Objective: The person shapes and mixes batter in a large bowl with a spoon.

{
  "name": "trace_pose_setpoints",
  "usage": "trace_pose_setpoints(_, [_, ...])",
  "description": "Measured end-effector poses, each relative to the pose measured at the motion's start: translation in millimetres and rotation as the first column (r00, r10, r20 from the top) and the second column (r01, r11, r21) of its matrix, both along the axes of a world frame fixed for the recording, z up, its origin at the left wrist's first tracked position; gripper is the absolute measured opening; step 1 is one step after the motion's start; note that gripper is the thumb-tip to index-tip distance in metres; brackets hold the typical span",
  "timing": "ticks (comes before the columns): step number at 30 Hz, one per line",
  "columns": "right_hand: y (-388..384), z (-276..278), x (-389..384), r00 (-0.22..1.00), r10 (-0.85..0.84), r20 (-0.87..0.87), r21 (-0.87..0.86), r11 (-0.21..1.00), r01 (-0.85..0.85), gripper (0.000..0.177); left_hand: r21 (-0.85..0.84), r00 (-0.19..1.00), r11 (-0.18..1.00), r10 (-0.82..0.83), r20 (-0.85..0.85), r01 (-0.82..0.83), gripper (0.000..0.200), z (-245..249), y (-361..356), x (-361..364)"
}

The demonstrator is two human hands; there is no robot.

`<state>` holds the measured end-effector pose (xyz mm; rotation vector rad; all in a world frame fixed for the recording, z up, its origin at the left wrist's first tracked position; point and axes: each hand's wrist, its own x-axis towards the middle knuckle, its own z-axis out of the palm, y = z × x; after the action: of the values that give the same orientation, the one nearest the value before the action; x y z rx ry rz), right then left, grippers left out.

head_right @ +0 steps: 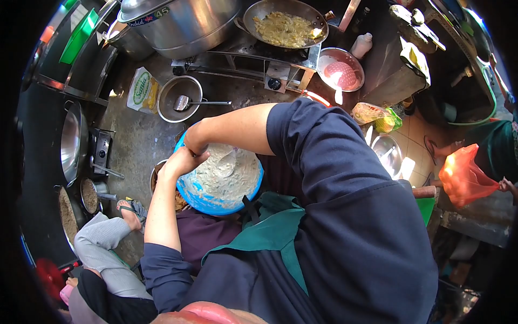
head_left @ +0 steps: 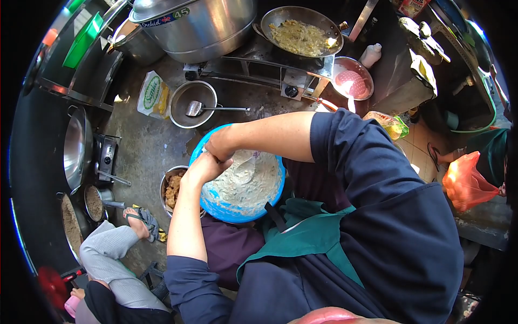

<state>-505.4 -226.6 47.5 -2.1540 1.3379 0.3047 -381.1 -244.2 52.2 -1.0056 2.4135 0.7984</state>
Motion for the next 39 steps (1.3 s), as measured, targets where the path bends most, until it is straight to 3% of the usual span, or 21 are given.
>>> trace_pose_setpoints(26, [1, 2, 0, 1.0, 0.027, -0.003, -0.02, 0.999, -0.027, 0.032, 0.01, 0.999, 1.0, -0.013, 0.045, 0.012, 0.044, 5, 1, -3])
trace_pose_setpoints(31, [-2, -3, 1, 1.0, 0.03, -0.007, -0.047, 0.998, -0.03, 0.031, -0.028, 0.994, 0.998, -0.053, -0.093, 0.05, 0.043, -14, -5, 5])
trace_pose_setpoints(39, [-5, -16, 1, 0.999, -0.019, -0.044, -0.026, 1.0, 0.017, 0.034, -0.03, 0.995, 0.996, -0.084, -0.063, 0.082, 0.048, -5, -3, 0])
